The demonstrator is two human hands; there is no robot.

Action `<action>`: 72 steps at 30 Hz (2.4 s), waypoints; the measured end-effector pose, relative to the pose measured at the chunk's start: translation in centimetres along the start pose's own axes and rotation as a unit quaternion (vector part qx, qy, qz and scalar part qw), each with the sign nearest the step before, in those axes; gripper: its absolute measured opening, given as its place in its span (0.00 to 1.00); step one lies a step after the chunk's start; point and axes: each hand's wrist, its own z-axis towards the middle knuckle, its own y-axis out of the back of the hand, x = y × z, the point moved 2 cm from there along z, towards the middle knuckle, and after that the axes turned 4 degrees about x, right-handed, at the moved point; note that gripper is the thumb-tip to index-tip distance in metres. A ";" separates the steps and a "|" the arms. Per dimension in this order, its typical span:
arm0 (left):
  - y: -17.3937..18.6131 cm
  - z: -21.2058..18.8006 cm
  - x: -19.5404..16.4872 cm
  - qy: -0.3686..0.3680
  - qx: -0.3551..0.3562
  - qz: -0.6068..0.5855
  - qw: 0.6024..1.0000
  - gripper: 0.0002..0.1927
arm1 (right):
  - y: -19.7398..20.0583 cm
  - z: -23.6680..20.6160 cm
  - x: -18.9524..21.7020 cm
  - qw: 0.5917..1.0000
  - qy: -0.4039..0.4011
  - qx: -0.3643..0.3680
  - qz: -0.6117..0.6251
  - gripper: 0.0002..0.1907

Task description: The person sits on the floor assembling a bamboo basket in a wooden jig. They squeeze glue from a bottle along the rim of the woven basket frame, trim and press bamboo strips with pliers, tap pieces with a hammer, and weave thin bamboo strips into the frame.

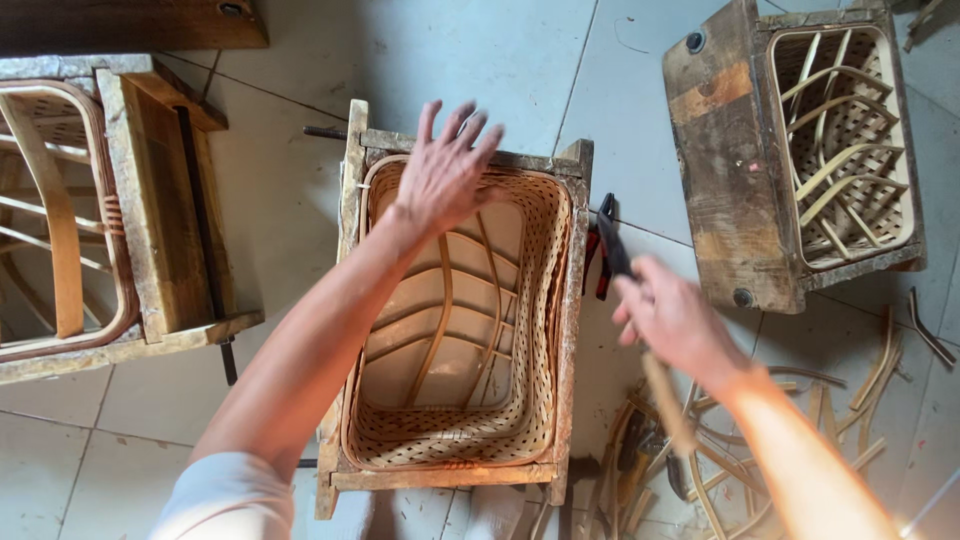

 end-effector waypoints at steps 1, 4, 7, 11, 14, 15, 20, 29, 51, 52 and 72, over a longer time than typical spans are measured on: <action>1.2 -1.2 -1.3 -0.019 -0.139 0.024 0.990 0.37 | -1.3 -1.5 -0.5 0.996 -0.005 0.015 0.093 0.14; 2.0 -7.3 -7.6 0.208 0.072 -0.412 0.884 0.22 | -3.5 -4.0 -1.0 0.988 -0.005 0.008 0.152 0.13; 1.6 -12.1 -13.6 0.300 0.177 -0.618 0.704 0.29 | -3.7 -4.4 0.0 0.989 0.000 0.028 0.145 0.13; 0.9 -13.5 -16.7 0.308 0.134 -0.608 0.719 0.32 | -2.7 -4.2 3.0 0.999 -0.028 0.040 0.017 0.14; 0.9 -13.7 -16.9 0.326 0.128 -0.604 0.716 0.31 | -2.0 -4.4 5.3 0.996 -0.050 0.065 -0.041 0.14; 0.9 -13.8 -16.9 0.335 0.129 -0.606 0.709 0.31 | -1.9 -4.4 6.0 0.994 -0.058 0.075 -0.053 0.15; 1.1 -14.4 -16.8 0.345 0.126 -0.616 0.697 0.30 | -1.9 -3.7 8.0 0.988 -0.071 0.096 -0.102 0.17; 3.4 -14.5 -16.3 0.342 0.149 -0.625 0.686 0.33 | -5.6 -4.2 2.6 0.998 -0.016 0.058 0.001 0.15; -0.9 -16.1 -23.7 0.242 0.077 -0.556 0.792 0.60 | -8.1 -17.4 -7.4 0.962 -0.042 -0.201 0.178 0.22; -1.1 -16.2 -24.0 0.227 0.078 -0.539 0.807 0.58 | -9.5 -18.1 -8.4 0.953 -0.050 -0.208 0.214 0.22; 11.8 -31.2 -16.5 -0.182 0.166 -0.257 0.934 0.40 | -14.1 -21.2 -3.4 0.970 -0.174 0.097 0.136 0.16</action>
